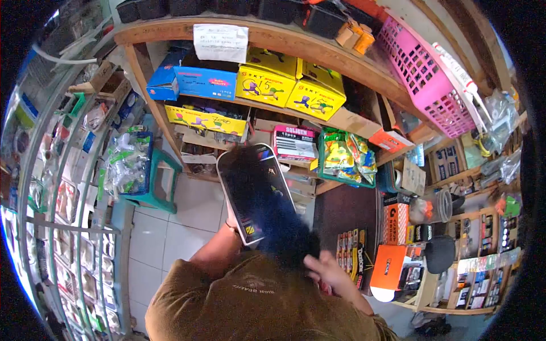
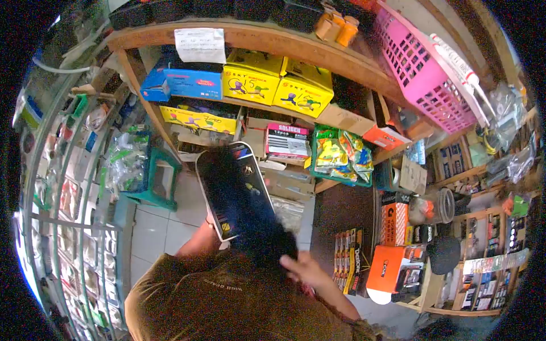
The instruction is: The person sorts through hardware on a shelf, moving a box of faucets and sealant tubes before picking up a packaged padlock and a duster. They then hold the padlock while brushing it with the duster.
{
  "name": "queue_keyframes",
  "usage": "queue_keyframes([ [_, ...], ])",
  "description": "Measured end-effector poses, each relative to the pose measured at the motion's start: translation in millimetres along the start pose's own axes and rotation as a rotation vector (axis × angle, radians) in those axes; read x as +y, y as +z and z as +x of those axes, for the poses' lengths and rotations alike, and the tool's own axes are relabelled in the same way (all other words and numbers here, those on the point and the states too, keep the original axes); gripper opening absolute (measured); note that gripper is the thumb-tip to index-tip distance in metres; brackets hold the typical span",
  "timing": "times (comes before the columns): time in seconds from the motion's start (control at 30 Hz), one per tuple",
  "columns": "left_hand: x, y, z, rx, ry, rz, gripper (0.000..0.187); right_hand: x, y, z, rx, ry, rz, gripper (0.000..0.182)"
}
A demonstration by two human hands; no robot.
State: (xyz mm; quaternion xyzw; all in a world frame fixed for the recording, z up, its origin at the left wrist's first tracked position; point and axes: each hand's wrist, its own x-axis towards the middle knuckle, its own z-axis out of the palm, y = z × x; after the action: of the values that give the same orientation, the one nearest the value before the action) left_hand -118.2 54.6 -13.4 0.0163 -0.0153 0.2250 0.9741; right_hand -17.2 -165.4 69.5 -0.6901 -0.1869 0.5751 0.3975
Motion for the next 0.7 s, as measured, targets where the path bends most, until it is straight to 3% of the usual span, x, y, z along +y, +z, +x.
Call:
queue_keyframes([
  [0.03, -3, 2, -1, 0.062, -0.036, -0.149, 0.062, 5, -9, 6, -0.034, 0.051, 0.119, 0.034],
  [0.07, -7, 5, 0, 0.143, 0.013, -0.033, 0.062, 11, -16, 8, -0.041, 0.058, 0.127, 0.034],
  [0.13, -19, 15, 5, 0.014, -0.006, -0.056, 0.061, 18, -29, 12, -0.276, -0.084, -0.248, 0.033],
  [0.17, -32, -4, 16, 0.128, 0.170, 0.155, 0.058, 15, -23, 4, -0.293, -0.348, -0.231, 0.034],
  [0.2, -34, 0, 17, 0.136, 0.165, 0.168, 0.058, 11, -27, -2, -0.297, -0.352, -0.215, 0.034],
  [0.27, -35, 8, 18, 0.060, 0.041, 0.025, 0.055, -1, -39, -7, -0.066, -0.034, -0.037, 0.035],
  [0.3, -39, 2, 16, 0.151, 0.120, -0.052, 0.046, 1, -50, -1, -0.073, -0.071, 0.134, 0.033],
  [0.33, -40, -2, 18, -0.195, -0.023, -0.124, 0.058, 7, -56, 0, -0.079, -0.074, 0.138, 0.033],
  [0.4, -51, -4, 30, -0.148, -0.012, -0.079, 0.062, 22, -64, 1, -0.113, -0.024, -0.102, 0.031],
  [0.43, -53, 0, 36, -0.153, -0.015, -0.064, 0.062, 35, -61, 6, -0.108, -0.710, -0.336, 0.032],
  [0.47, -56, 3, 40, -0.094, 0.003, -0.041, 0.061, 38, -68, 8, -0.103, -0.723, -0.326, 0.032],
  [0.53, -65, 17, 41, 0.038, 0.032, -0.002, 0.060, 45, -85, 3, -0.258, -0.091, -0.133, 0.032],
  [0.57, -72, 20, 38, 0.115, 0.047, 0.008, 0.060, 39, -91, 4, -0.186, -0.049, -0.061, 0.031],
  [0.6, -78, 21, 36, 0.187, 0.068, 0.015, 0.059, 45, -89, 10, -0.151, -0.151, 0.086, 0.031],
  [0.67, -85, 17, 38, 0.201, 0.069, 0.060, 0.057, 52, -92, 9, -0.228, -0.103, -0.191, 0.031],
  [0.7, -91, 17, 38, 0.172, 0.152, 0.362, 0.056, 51, -94, 7, -0.231, -0.106, -0.194, 0.031],
])
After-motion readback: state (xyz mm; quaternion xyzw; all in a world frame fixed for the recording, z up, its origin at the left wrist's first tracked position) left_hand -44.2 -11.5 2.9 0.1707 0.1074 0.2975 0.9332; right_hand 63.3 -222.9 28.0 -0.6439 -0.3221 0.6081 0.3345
